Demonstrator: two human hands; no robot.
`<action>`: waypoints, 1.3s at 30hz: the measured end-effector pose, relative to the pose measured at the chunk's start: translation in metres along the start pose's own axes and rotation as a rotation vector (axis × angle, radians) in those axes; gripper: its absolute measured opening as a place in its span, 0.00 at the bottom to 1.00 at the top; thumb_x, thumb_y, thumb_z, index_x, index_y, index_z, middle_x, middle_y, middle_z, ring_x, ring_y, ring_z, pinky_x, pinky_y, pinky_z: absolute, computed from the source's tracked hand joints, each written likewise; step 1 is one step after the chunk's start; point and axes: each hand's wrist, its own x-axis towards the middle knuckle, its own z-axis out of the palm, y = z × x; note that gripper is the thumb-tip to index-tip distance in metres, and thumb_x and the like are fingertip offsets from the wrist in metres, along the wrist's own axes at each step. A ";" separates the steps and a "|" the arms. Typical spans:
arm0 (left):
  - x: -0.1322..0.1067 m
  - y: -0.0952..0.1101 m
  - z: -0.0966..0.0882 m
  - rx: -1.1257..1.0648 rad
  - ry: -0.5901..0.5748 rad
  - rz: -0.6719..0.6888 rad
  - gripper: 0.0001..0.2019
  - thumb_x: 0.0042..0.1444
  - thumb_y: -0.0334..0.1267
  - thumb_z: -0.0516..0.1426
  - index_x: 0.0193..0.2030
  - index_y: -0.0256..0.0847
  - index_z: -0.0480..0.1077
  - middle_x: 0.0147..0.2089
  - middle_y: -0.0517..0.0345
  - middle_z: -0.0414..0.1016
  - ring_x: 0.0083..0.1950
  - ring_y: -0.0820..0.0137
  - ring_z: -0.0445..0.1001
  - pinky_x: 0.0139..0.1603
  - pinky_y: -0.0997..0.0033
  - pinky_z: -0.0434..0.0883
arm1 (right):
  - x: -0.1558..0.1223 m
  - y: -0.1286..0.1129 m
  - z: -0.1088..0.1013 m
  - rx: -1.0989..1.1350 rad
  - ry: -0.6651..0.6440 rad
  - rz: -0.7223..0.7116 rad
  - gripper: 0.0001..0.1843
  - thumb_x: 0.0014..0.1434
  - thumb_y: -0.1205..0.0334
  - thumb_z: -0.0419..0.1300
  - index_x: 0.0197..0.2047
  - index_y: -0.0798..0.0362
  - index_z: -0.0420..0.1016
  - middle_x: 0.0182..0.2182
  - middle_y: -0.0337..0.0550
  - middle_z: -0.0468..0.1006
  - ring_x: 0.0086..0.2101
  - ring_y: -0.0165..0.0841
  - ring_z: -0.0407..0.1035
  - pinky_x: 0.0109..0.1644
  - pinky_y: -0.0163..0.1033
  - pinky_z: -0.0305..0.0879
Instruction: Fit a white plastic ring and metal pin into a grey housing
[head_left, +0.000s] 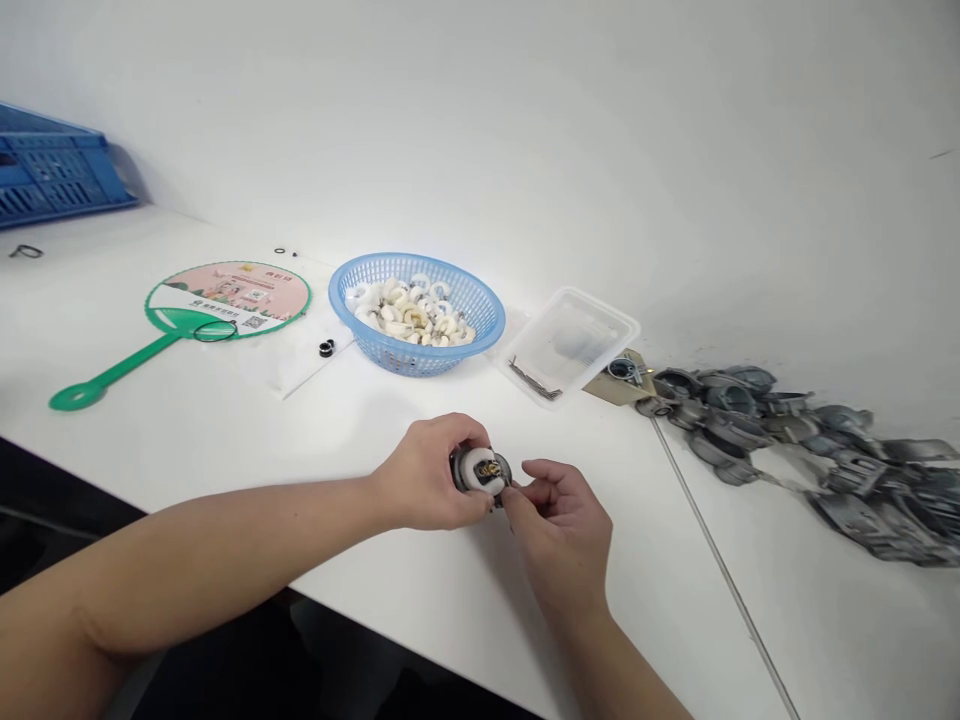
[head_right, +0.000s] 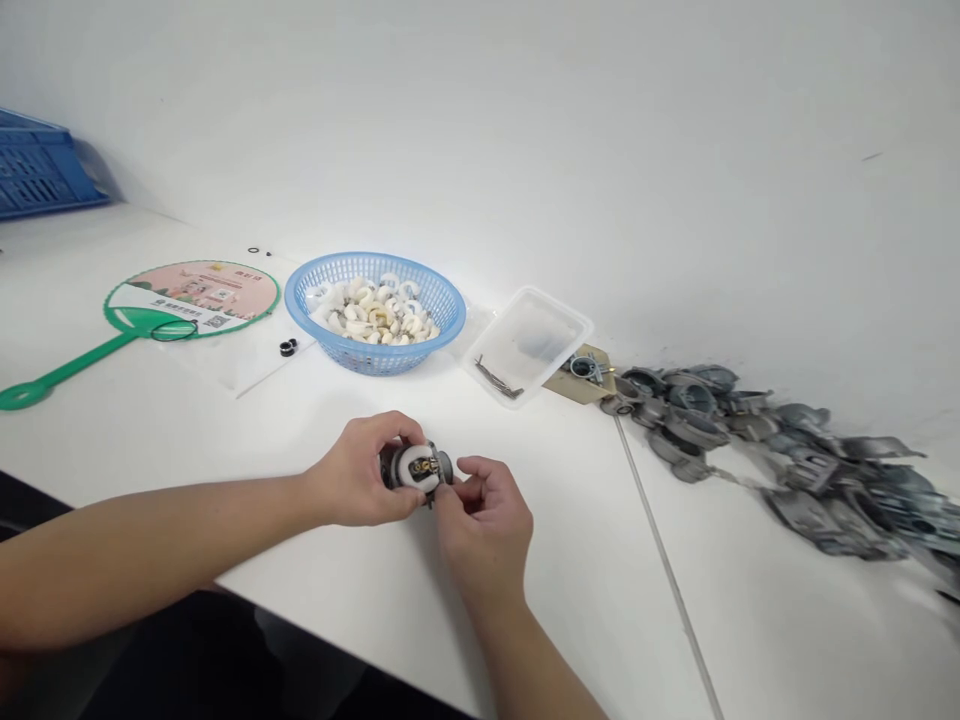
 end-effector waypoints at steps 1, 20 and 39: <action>0.000 0.000 0.000 -0.007 0.000 0.000 0.16 0.37 0.35 0.62 0.36 0.40 0.66 0.32 0.59 0.72 0.29 0.71 0.69 0.28 0.71 0.68 | 0.000 0.000 0.000 -0.004 -0.001 -0.001 0.11 0.42 0.63 0.61 0.33 0.52 0.70 0.15 0.33 0.69 0.19 0.30 0.66 0.24 0.35 0.64; 0.001 0.001 -0.002 -0.022 -0.018 0.166 0.16 0.36 0.29 0.58 0.36 0.41 0.64 0.35 0.58 0.68 0.35 0.68 0.68 0.34 0.68 0.67 | -0.001 -0.001 0.001 -0.012 0.015 0.041 0.11 0.41 0.63 0.61 0.32 0.52 0.70 0.16 0.34 0.70 0.18 0.28 0.62 0.22 0.33 0.61; 0.001 -0.009 0.000 0.021 -0.037 0.306 0.25 0.38 0.31 0.56 0.47 0.40 0.65 0.41 0.50 0.67 0.41 0.63 0.69 0.41 0.60 0.71 | -0.005 -0.008 0.003 -0.084 0.009 0.079 0.10 0.42 0.62 0.60 0.32 0.51 0.70 0.17 0.34 0.71 0.20 0.28 0.64 0.24 0.33 0.61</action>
